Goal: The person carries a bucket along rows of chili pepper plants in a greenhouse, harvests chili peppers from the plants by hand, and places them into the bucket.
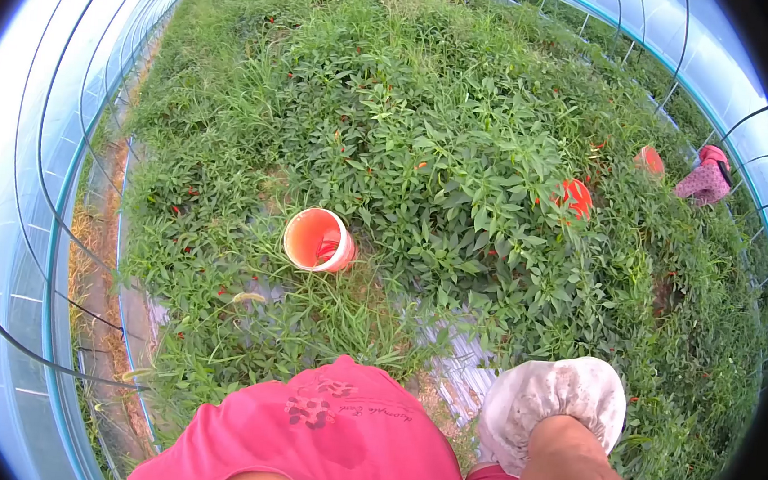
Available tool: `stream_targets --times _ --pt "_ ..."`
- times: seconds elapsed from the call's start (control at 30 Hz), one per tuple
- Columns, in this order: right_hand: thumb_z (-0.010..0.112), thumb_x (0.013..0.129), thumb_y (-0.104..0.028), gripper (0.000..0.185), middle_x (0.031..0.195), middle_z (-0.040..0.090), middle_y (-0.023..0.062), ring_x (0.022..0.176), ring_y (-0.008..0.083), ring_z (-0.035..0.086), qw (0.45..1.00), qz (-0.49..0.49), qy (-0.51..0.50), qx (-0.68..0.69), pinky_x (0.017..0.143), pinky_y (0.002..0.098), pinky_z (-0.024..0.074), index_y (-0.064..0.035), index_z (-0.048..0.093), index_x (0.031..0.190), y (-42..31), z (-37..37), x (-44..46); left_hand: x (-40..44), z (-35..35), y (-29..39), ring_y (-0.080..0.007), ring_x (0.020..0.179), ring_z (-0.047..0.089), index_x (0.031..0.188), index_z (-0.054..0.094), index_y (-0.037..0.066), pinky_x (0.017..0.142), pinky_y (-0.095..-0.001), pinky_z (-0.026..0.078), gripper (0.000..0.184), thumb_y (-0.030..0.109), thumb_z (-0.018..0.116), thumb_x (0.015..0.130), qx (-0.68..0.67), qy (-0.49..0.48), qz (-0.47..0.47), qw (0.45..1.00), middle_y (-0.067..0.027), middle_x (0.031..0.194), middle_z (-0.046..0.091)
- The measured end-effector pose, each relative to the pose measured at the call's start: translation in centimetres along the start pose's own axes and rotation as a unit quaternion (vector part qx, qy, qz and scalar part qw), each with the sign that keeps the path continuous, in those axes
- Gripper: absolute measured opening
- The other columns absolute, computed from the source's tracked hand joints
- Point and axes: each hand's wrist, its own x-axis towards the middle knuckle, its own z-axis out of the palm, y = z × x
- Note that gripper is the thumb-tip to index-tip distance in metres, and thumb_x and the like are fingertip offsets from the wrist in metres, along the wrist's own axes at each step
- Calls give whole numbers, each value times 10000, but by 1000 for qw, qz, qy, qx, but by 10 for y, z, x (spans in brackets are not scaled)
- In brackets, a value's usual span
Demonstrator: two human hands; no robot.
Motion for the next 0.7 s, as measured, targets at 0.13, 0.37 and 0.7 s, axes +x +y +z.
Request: stream_targets --times 0.13,0.37,0.7 --pt "688 754 -73 314 902 463 -19 1005 229 429 999 -31 -13 -24 939 450 333 -268 600 984 -11 4 3 -37 -36 -37 -191 952 618 965 687 145 846 -234 445 260 302 671 759 36 13 -51 998 -55 995 658" --pt "671 765 -75 296 902 477 -16 920 244 485 980 67 183 -37 904 454 371 -247 610 998 -15 39 -2 -101 -87 -107 -192 951 618 965 686 141 849 -229 442 258 295 674 758 104 50 -136 984 -59 994 657" --pt "721 746 -252 261 741 511 35 669 121 484 889 -450 83 20 567 256 358 -105 651 951 54 -2 6 -228 -133 -210 -193 950 617 963 685 136 854 -223 437 255 286 678 758 174 204 -214 939 -64 992 656"
